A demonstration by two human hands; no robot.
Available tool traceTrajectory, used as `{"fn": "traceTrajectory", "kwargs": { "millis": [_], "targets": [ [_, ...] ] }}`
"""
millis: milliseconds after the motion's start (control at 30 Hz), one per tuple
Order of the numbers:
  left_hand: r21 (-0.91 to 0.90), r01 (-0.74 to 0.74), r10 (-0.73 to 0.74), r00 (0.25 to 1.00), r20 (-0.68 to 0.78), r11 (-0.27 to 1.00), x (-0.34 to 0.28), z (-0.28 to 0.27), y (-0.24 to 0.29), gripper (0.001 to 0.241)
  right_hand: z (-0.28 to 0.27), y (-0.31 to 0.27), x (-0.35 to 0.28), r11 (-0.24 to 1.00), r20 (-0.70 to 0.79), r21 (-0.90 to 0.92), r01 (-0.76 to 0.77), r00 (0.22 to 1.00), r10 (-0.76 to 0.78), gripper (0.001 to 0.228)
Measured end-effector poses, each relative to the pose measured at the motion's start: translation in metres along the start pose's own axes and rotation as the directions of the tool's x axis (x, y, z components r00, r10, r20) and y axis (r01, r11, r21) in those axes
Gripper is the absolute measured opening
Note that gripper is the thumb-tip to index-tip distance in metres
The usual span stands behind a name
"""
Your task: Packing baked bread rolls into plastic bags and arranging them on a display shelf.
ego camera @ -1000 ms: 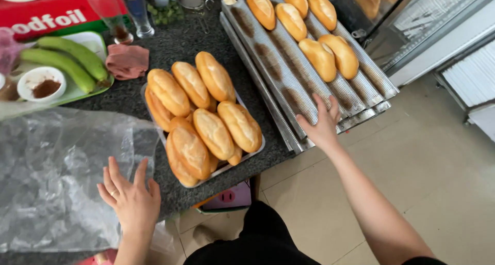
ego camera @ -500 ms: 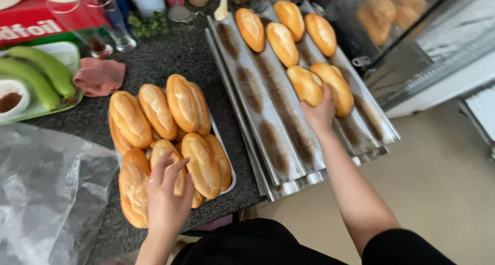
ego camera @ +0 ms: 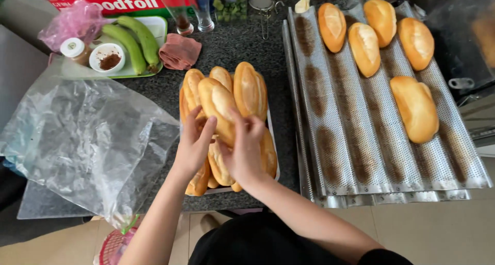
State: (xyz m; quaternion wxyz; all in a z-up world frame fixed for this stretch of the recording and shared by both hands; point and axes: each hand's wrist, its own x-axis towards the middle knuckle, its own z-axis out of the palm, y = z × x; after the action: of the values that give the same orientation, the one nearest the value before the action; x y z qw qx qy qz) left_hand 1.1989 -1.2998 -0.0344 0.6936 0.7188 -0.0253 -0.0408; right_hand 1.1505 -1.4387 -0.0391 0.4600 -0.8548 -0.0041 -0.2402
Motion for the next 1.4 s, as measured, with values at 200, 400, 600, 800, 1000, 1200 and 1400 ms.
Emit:
{"fn": "traceTrajectory", "kwargs": {
  "millis": [200,400,600,800,1000,1200,1400],
  "targets": [
    [0.226,0.151,-0.141,0.988,-0.06,0.962,0.031,-0.03,-0.015,0.093,0.021,-0.013,-0.02,0.982,0.289,0.152,0.108,0.946,-0.149,0.06],
    [0.301,-0.011,0.049,0.992,-0.117,0.953,0.017,-0.029,-0.029,0.076,-0.022,0.031,-0.027,0.983,0.25,0.037,0.18,0.951,-0.183,0.036],
    [0.405,0.003,0.066,0.985,-0.157,0.914,0.01,-0.029,-0.025,0.074,-0.134,0.119,-0.01,0.97,-0.112,-0.241,0.044,0.991,-0.072,0.03],
    [0.52,0.016,0.1,0.976,-0.193,0.854,0.005,-0.02,-0.018,0.072,-0.267,0.249,0.012,0.777,-0.553,-0.537,-0.33,0.833,-0.028,0.066],
    [0.463,0.024,0.061,0.984,-0.168,0.886,0.017,-0.032,-0.02,0.069,-0.32,0.295,0.031,0.728,-0.603,-0.246,-0.64,0.689,0.402,0.094],
    [0.284,-0.141,0.092,0.98,0.178,0.948,0.059,-0.071,-0.028,0.06,-0.274,0.277,0.015,0.694,-0.621,-0.455,-0.558,0.758,0.202,0.076],
    [0.38,-0.182,0.039,0.934,0.355,0.907,0.081,-0.076,-0.041,0.054,-0.144,0.142,-0.014,0.938,-0.411,-0.34,-0.076,0.908,-0.076,0.059]
  ]
}}
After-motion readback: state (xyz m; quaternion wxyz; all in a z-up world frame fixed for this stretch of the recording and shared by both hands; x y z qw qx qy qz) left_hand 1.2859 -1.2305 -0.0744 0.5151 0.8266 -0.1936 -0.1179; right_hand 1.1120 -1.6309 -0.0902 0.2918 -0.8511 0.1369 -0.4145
